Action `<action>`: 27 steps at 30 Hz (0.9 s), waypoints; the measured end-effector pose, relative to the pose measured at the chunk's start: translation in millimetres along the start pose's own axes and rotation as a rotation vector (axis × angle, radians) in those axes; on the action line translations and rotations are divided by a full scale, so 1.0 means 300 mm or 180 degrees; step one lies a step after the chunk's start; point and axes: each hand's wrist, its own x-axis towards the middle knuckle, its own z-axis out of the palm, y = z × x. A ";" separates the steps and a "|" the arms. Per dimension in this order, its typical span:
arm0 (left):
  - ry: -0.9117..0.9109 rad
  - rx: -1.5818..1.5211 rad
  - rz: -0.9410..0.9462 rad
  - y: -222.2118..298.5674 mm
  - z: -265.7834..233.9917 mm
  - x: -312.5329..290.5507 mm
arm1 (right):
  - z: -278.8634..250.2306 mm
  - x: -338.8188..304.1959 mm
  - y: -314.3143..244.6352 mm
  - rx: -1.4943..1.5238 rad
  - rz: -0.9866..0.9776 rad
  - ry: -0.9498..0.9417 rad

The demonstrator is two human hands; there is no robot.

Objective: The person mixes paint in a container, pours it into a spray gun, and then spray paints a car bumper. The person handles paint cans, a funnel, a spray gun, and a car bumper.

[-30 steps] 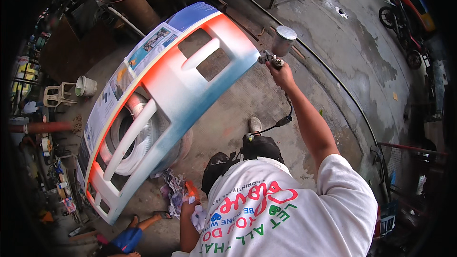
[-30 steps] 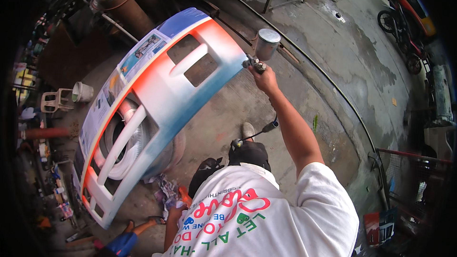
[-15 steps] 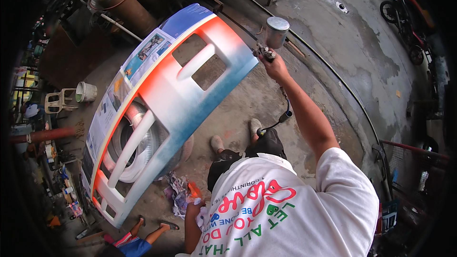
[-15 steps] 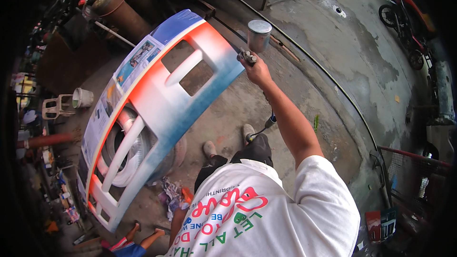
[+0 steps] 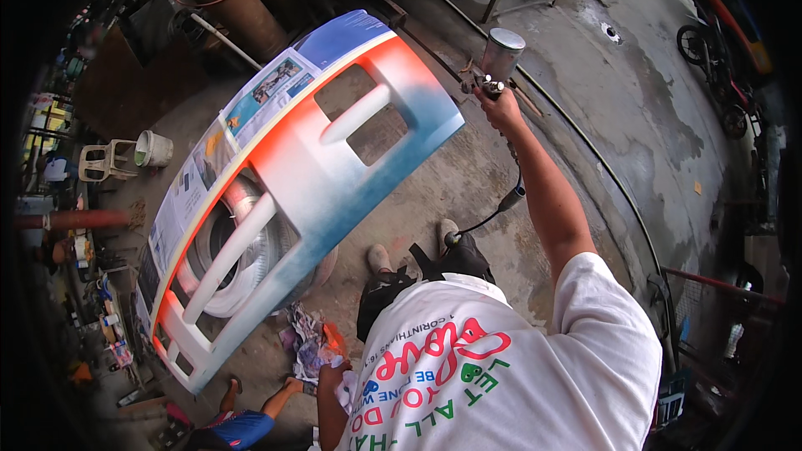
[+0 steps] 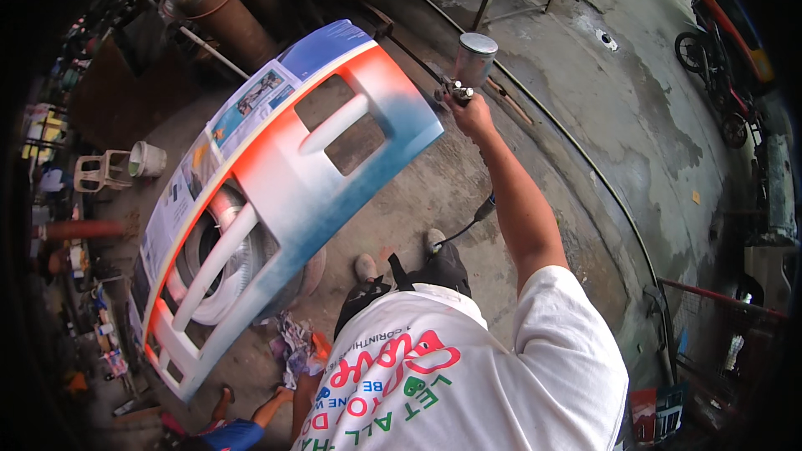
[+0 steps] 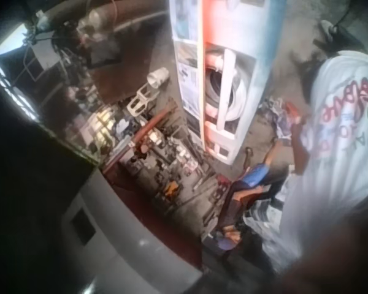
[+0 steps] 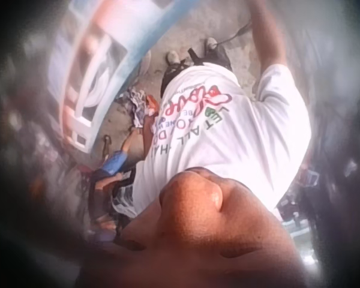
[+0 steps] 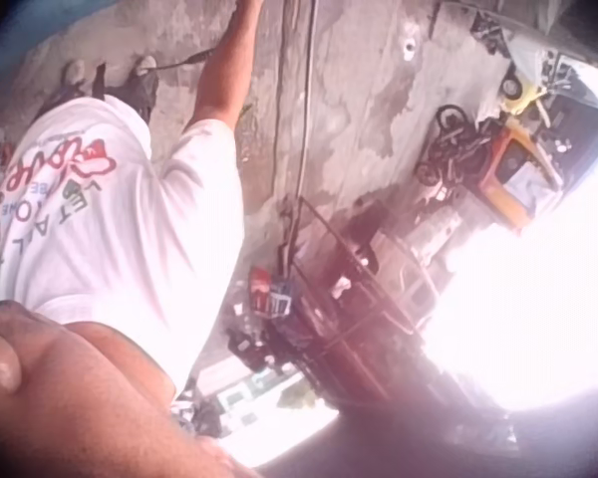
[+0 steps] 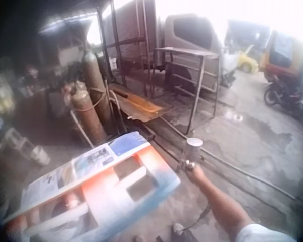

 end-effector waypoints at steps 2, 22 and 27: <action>-0.0222 -0.0522 0.0108 -0.144 0.060 0.045 | -0.006 0.052 0.018 -0.0487 -0.0153 0.0103; -0.0795 0.0847 0.3146 1.444 0.654 0.160 | 0.045 0.172 -0.096 0.0103 -0.0508 -0.0764; -0.1342 0.1058 0.3464 1.689 0.940 0.131 | 0.003 0.316 -0.124 -0.0316 -0.0449 -0.0329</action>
